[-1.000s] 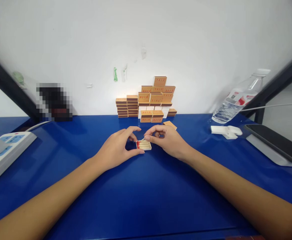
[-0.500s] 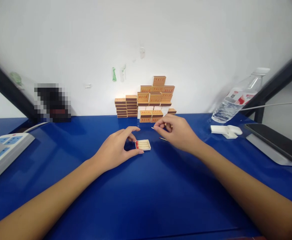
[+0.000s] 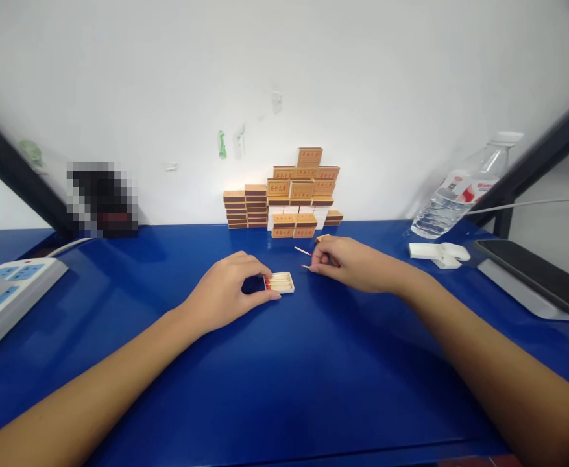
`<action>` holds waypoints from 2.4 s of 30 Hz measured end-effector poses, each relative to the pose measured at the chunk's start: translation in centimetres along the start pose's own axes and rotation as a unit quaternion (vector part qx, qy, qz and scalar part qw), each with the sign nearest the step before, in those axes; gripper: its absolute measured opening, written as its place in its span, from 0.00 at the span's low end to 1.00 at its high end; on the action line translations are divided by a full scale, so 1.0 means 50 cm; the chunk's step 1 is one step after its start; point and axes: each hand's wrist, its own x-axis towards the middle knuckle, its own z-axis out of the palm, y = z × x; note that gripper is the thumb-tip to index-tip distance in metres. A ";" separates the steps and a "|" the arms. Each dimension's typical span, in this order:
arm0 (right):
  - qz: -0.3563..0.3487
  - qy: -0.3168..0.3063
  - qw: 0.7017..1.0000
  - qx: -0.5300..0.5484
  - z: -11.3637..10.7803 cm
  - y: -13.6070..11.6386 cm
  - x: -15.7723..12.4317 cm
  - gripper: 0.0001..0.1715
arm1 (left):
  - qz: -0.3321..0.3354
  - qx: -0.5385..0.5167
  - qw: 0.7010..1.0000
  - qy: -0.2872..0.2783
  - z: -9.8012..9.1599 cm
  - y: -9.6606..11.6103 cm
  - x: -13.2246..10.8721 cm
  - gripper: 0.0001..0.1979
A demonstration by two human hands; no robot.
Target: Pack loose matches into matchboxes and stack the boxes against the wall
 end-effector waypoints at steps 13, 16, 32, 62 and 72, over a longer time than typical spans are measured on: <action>-0.099 0.047 0.993 0.051 0.058 -0.082 -0.009 0.05 | -0.032 -0.029 0.999 0.003 0.007 -0.006 -0.006 0.25; -0.094 0.047 0.993 0.062 0.055 -0.084 -0.009 0.06 | -0.030 -0.032 0.999 0.000 0.006 -0.004 -0.006 0.26; 0.039 0.209 0.977 -0.019 0.040 -0.036 0.015 0.08 | -0.022 -0.022 1.000 -0.006 0.002 0.001 -0.003 0.22; -0.034 0.197 0.974 0.104 0.067 -0.043 0.023 0.13 | -0.032 -0.018 0.999 -0.001 0.007 -0.002 -0.007 0.24; 0.024 0.119 0.924 0.364 0.073 -0.083 0.023 0.14 | -0.027 0.006 0.999 0.030 0.005 -0.006 -0.004 0.24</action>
